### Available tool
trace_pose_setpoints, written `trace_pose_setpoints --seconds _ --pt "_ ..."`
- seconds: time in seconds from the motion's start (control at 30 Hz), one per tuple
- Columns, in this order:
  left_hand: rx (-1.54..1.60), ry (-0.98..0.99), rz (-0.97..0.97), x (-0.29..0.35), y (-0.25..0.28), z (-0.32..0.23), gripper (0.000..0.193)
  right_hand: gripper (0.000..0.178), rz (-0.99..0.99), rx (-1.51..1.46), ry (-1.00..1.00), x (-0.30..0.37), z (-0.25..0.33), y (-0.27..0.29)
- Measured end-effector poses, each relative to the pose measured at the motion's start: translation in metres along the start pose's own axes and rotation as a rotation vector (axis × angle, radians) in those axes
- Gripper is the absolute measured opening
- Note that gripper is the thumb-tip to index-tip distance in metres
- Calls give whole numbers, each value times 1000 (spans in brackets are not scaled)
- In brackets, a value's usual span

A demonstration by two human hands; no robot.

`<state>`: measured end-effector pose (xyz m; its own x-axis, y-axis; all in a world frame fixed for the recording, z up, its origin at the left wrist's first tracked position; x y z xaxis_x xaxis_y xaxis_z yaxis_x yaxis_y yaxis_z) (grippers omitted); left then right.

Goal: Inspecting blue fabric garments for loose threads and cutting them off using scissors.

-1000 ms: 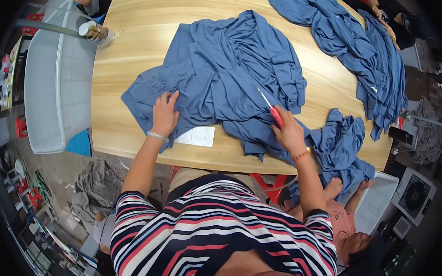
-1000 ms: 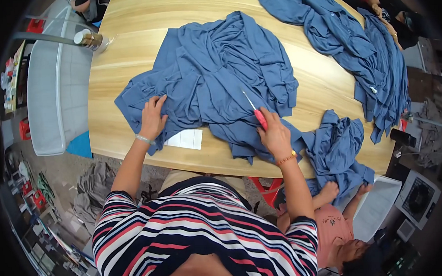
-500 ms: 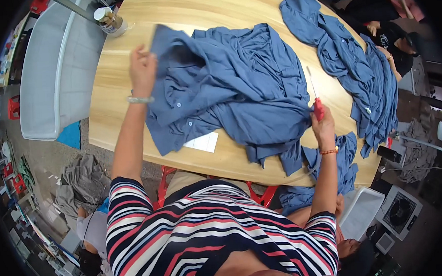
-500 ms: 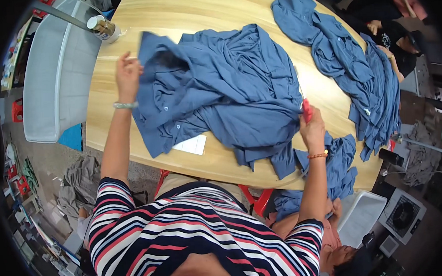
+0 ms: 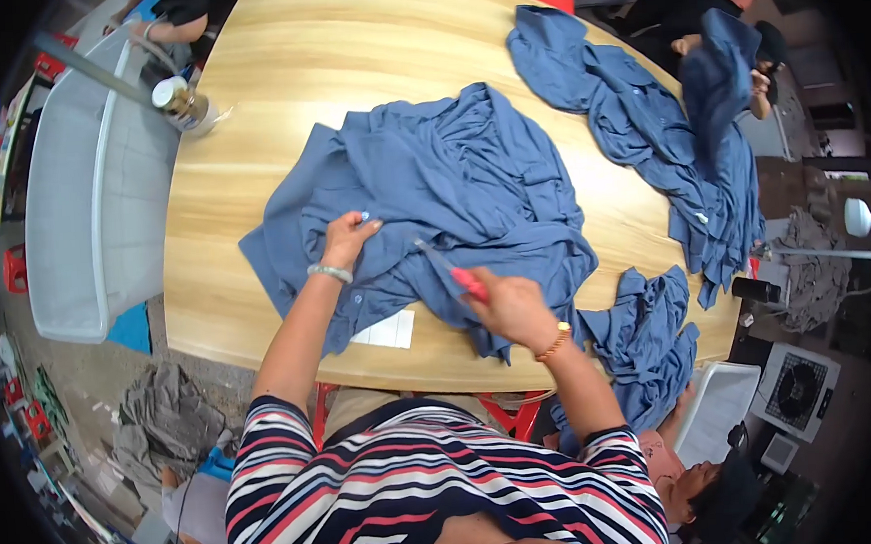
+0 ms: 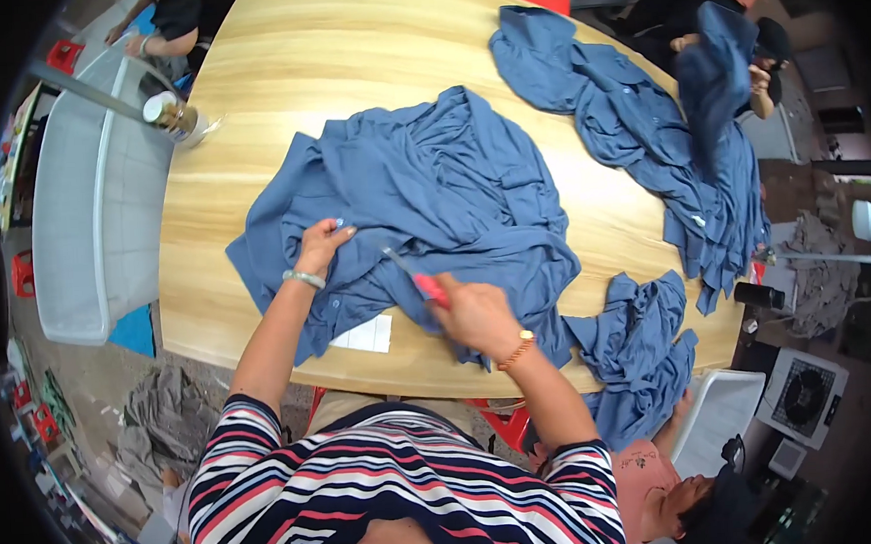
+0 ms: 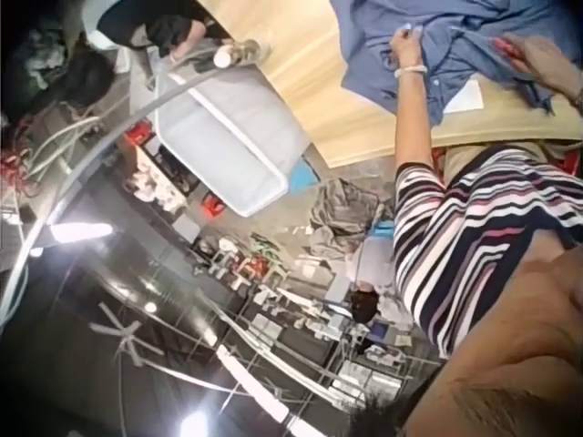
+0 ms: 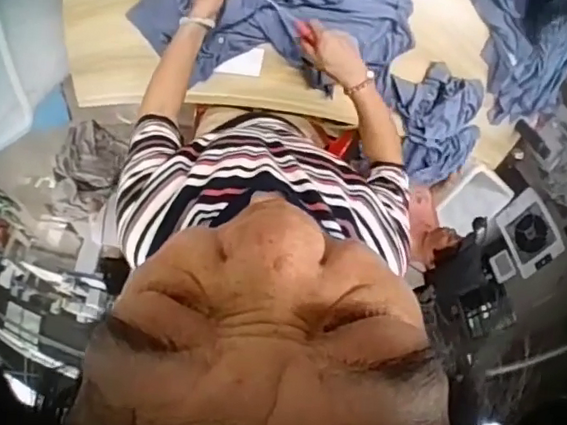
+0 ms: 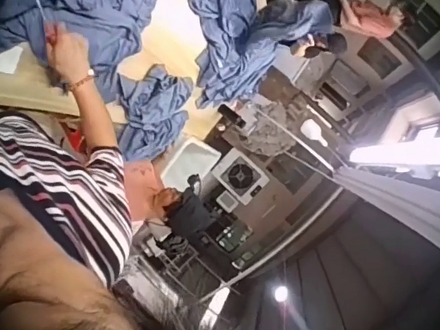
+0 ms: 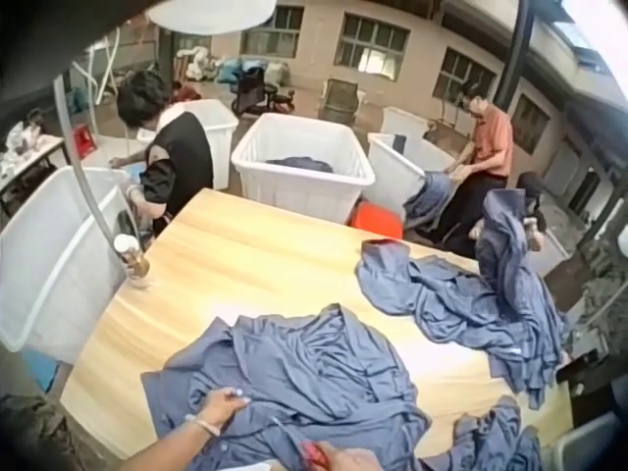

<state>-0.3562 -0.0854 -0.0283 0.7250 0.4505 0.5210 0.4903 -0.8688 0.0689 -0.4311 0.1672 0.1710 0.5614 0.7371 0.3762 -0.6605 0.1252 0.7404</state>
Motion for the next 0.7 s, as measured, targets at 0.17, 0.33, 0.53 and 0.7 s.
trace_pose_setpoints --seconds 0.17,0.33,0.53,0.7 --pt "-200 -220 -114 15 10 5 28 23 264 93 124 -13 21 -47" --pt "-121 -225 -101 29 16 5 22 24 60 -100 115 -2 13 -24" --pt "-145 -112 -57 33 33 7 31 27 95 -158 94 9 -6 -19" --pt "661 200 177 22 29 4 38 26 53 -157 68 10 -12 -28"
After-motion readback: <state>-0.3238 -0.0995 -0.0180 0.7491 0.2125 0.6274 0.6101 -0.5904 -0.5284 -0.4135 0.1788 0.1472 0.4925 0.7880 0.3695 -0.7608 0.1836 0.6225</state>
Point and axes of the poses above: each hand's wrist, its own x-axis away from the middle knuckle, its own y-axis out of the back of the hand, z = x × y, the point moved 4 cm from there along -x, towards the middle knuckle, and after that the axes turned 9 degrees about -x, right-handed, at the moved point
